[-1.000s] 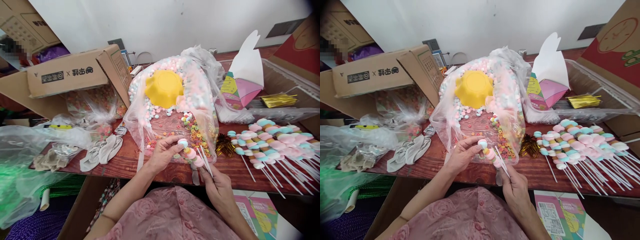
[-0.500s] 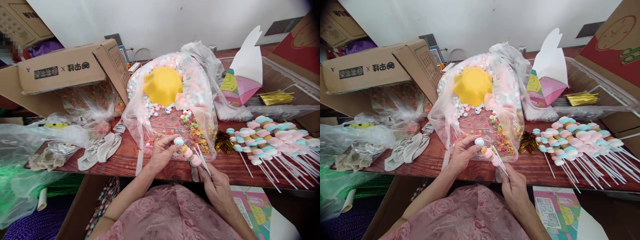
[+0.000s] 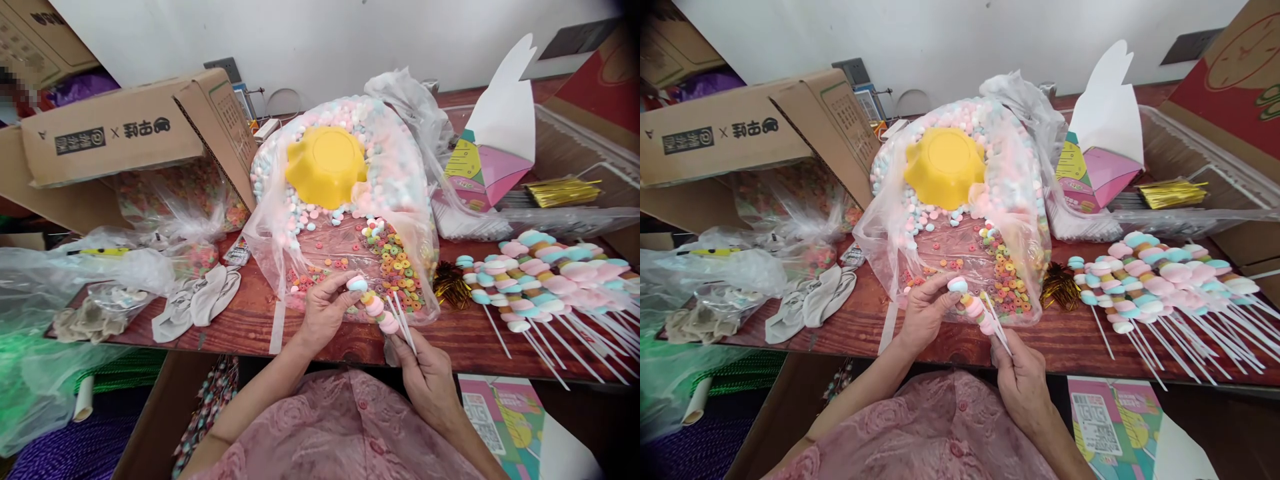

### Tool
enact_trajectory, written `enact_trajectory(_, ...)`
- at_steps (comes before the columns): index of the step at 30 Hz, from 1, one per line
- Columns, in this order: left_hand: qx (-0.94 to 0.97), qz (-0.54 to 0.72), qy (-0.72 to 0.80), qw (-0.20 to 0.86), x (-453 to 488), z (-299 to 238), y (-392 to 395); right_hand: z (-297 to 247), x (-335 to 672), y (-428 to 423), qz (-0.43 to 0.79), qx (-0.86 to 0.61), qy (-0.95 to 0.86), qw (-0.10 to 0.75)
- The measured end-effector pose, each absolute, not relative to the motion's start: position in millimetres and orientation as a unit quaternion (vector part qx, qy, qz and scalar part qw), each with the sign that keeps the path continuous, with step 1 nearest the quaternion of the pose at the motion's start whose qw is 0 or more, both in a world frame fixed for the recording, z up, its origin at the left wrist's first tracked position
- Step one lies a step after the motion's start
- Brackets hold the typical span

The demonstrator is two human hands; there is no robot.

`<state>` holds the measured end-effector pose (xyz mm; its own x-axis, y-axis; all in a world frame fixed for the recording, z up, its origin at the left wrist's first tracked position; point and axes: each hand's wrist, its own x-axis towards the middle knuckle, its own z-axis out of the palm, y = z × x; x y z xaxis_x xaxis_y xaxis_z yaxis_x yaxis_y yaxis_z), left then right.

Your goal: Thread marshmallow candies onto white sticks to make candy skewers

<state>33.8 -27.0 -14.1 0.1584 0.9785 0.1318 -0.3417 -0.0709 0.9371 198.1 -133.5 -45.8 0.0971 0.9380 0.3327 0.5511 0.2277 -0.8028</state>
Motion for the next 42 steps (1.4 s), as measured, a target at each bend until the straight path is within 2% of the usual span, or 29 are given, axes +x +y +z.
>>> enact_trajectory(6, 0.701, 0.579, 0.292, 0.296, 28, -21, -23, -43, 196, -134, 0.203, -0.587, -0.646, 0.444)
enact_trajectory(9, 0.735, 0.567, 0.285, 0.240, 28, -25, -24, -45, 193, -135, 0.197, -0.582, -0.642, 0.458)
enact_trajectory(13, 0.744, 0.557, 0.291, 0.227, 30, -29, -29, -48, 186, -136, 0.191, -0.570, -0.631, 0.491)
enact_trajectory(18, 0.722, 0.552, 0.309, 0.278, 33, -31, -33, -47, 185, -133, 0.179, -0.568, -0.632, 0.497)
enact_trajectory(23, 0.547, 0.544, 0.336, 0.540, 35, -26, -36, -40, 191, -127, 0.175, -0.596, -0.628, 0.469)
enact_trajectory(26, 0.446, 0.541, 0.330, 0.632, 40, -21, -36, -35, 187, -123, 0.212, -0.581, -0.651, 0.441)
enact_trajectory(34, 0.362, 0.593, 0.326, 0.641, 63, -8, -25, -35, 185, -132, 0.239, -0.563, -0.672, 0.418)
enact_trajectory(42, 0.422, 0.562, 0.323, 0.634, 81, -15, -37, -49, 181, -140, 0.221, -0.581, -0.637, 0.456)
